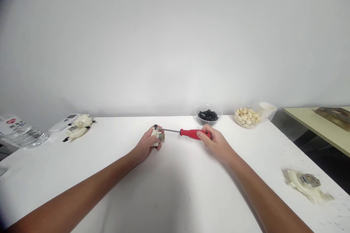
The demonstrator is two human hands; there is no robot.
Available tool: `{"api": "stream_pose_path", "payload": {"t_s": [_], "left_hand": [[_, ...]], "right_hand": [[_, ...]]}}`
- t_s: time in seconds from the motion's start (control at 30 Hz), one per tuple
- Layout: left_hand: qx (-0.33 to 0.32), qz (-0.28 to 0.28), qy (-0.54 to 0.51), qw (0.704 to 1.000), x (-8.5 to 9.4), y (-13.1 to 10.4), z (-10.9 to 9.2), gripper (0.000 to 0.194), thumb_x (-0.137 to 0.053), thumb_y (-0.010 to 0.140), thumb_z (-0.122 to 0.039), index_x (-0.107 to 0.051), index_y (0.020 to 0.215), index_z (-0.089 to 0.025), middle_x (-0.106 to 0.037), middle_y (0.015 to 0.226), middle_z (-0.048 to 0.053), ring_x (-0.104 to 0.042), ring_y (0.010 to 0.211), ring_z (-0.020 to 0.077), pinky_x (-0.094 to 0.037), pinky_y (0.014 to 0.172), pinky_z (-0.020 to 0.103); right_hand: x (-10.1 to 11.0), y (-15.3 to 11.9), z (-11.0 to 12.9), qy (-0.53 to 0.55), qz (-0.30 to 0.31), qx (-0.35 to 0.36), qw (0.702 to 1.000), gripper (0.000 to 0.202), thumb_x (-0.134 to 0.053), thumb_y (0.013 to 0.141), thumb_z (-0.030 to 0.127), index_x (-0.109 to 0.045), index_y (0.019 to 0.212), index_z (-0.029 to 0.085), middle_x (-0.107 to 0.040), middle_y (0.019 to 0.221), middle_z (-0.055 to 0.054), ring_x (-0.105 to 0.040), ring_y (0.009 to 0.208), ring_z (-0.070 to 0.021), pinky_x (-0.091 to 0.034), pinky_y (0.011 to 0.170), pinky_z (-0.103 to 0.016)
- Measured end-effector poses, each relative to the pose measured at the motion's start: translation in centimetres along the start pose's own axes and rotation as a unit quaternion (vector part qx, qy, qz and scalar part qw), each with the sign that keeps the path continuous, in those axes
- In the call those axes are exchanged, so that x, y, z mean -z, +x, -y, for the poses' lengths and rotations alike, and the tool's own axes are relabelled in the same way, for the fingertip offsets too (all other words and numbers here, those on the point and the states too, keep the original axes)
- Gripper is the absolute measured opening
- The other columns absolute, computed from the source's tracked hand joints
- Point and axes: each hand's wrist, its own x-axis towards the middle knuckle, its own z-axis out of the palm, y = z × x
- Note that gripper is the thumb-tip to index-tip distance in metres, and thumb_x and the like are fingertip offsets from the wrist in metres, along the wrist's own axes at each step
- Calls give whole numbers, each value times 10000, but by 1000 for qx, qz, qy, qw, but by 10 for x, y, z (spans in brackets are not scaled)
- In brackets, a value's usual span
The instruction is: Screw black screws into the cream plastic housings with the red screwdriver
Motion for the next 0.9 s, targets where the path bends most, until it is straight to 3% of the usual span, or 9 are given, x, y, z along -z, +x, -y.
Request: {"api": "stream_pose_path", "payload": {"t_s": [0.1,0.17,0.33,0.43,0.5,0.57,0.7,0.8,0.9], "left_hand": [[-3,8,20,1000,-1,-3,-3,225,-613,789,-235,-542,1003,-225,-527,847,-6,-472,640,139,-442,598,277],[-3,1,30,1000,-2,-4,-5,240,-629,780,-230,-554,1008,-229,-551,857,3,-480,671,147,-442,605,268],[-2,-29,17,999,-2,-3,-3,257,-624,775,-234,-562,1025,-229,-565,864,8,-478,671,150,-427,581,257],[-6,-29,11,1000,-1,-1,-1,235,-587,790,-218,-553,1022,-230,-545,863,-4,-469,639,137,-436,590,272],[-4,-25,14,1000,-1,-1,-1,227,-580,792,-209,-549,1016,-233,-538,861,-11,-466,626,132,-437,597,276],[-4,-27,20,999,-3,-2,-1,219,-593,791,-214,-549,1005,-233,-539,859,-8,-460,632,134,-428,593,272],[-8,-30,41,999,-7,-6,-5,229,-613,766,-198,-550,984,-230,-528,825,-5,-446,666,146,-391,575,249],[-11,-19,62,998,-9,-8,-10,254,-592,750,-158,-534,985,-237,-497,784,-26,-404,633,137,-353,552,241],[-20,-28,72,997,-9,-8,-12,247,-572,753,-148,-522,977,-240,-501,790,-28,-400,633,136,-352,554,243]], "right_hand": [[-1,4,-5,-33,-8,-48,998,573,-506,973,685,-448,654,212,-356,599,34,-300,548,-130,-203,535,-299],[-2,5,-5,-10,-14,-64,998,571,-518,955,706,-468,671,214,-358,588,38,-301,534,-128,-200,526,-296],[-1,-2,8,63,33,-46,996,431,-695,886,631,-592,1090,265,-493,680,48,-384,546,-132,-284,511,-267],[-1,-5,11,31,24,-4,999,431,-702,900,583,-616,1180,268,-595,849,-5,-480,641,-155,-359,561,-281],[-1,-5,9,2,-3,17,1000,392,-685,913,574,-645,1137,255,-608,877,-19,-491,681,-169,-356,581,-288],[-1,-2,4,-26,-24,15,999,373,-634,937,598,-653,948,226,-543,756,1,-430,635,-159,-301,566,-290],[-2,4,-4,-49,-28,-69,996,572,-481,981,682,-550,679,201,-362,587,31,-302,539,-134,-201,544,-303],[-2,5,-5,20,-11,-104,994,538,-527,954,697,-530,721,212,-337,591,47,-271,525,-126,-170,534,-297],[-2,3,-1,108,31,-71,991,406,-642,918,644,-540,928,251,-364,632,67,-286,539,-128,-194,526,-279]]}}
